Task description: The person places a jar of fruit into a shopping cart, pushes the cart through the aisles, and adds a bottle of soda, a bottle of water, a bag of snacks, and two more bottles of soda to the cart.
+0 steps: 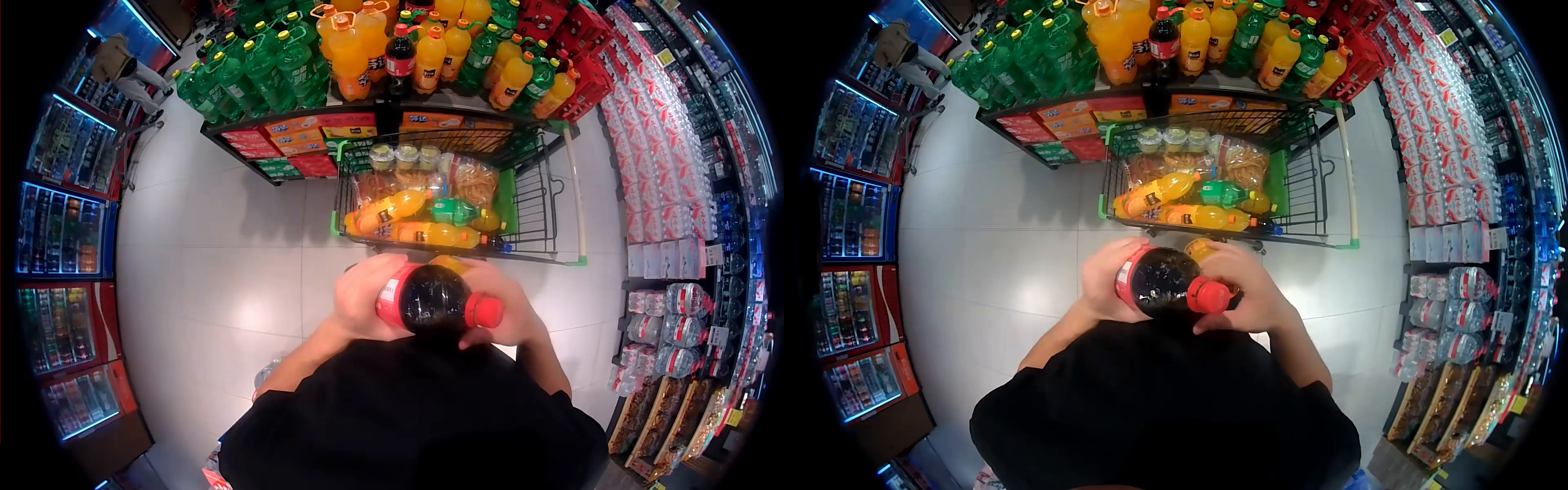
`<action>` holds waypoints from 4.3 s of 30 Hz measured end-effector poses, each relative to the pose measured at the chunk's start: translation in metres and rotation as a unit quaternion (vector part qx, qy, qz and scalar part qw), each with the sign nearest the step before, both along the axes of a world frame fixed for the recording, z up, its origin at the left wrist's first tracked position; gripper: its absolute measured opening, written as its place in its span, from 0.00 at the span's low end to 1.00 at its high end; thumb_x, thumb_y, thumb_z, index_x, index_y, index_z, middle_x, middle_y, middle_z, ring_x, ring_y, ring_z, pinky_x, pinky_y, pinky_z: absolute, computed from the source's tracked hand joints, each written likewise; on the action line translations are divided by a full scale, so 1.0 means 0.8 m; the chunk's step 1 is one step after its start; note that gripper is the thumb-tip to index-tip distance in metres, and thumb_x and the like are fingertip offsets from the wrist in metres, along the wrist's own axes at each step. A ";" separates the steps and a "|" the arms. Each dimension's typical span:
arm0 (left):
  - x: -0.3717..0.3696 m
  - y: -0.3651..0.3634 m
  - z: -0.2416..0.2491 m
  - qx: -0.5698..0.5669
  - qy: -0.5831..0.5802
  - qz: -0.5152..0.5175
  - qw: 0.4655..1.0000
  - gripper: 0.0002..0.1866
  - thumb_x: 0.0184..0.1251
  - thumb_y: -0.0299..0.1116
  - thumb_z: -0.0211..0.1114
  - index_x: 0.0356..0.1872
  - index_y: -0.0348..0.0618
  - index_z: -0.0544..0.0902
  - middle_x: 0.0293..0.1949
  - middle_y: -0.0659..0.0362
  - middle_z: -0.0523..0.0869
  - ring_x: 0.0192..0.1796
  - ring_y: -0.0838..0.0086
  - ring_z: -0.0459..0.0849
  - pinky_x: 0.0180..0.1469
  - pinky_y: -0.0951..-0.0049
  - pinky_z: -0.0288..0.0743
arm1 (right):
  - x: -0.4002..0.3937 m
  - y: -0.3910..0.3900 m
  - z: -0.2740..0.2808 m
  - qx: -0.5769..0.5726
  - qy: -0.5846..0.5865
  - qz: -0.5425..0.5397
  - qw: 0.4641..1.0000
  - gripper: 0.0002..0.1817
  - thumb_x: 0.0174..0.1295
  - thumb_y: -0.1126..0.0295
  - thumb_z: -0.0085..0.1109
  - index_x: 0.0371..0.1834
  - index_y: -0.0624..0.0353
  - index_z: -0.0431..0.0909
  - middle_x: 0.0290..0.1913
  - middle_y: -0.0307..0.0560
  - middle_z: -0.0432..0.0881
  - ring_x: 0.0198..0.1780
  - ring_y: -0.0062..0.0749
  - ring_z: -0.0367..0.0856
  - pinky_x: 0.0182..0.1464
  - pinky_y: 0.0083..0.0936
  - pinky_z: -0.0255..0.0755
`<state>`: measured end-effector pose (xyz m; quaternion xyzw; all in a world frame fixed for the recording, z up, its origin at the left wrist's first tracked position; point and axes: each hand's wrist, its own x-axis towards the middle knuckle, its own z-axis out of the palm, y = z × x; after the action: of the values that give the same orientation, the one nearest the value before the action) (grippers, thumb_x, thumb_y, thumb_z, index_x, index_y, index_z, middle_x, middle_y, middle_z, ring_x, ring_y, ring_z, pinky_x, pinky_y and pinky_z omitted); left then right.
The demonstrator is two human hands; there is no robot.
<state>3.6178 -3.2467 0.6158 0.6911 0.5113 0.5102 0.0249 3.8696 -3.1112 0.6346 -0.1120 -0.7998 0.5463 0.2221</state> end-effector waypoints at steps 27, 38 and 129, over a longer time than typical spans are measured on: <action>-0.010 -0.208 -0.059 -0.324 -0.265 0.437 0.796 0.21 0.68 0.38 0.72 0.58 0.38 0.84 0.56 0.48 0.86 0.60 0.54 0.85 0.62 0.60 0.78 | -0.425 0.156 -0.230 -0.481 -0.164 -0.153 0.848 0.10 0.67 0.57 0.65 0.39 0.44 0.74 0.26 0.32 0.74 0.30 0.25 0.74 0.43 0.30 0.69; 0.016 -0.215 -0.064 -0.380 -0.220 0.466 0.769 0.21 0.68 0.39 0.71 0.58 0.40 0.83 0.58 0.49 0.85 0.61 0.50 0.84 0.63 0.59 0.78 | -0.411 0.196 -0.400 -0.515 -0.294 -0.057 0.803 0.18 0.69 0.52 0.61 0.52 0.52 0.78 0.58 0.43 0.76 0.71 0.43 0.68 0.80 0.63 0.45; 0.644 -0.028 -0.283 -0.482 -0.079 0.695 0.527 0.10 0.65 0.36 0.69 0.43 0.46 0.83 0.39 0.48 0.90 0.44 0.49 0.90 0.46 0.49 0.84 | 0.355 0.401 -0.404 0.329 -0.271 0.015 0.905 0.18 0.56 0.71 0.68 0.52 0.56 0.84 0.52 0.63 0.84 0.57 0.63 0.83 0.60 0.49 0.77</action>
<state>4.1330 -3.2693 0.3896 -0.0430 0.9941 0.0944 0.0318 4.1537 -2.7905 0.3115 -0.1639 -0.9650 0.2041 0.0131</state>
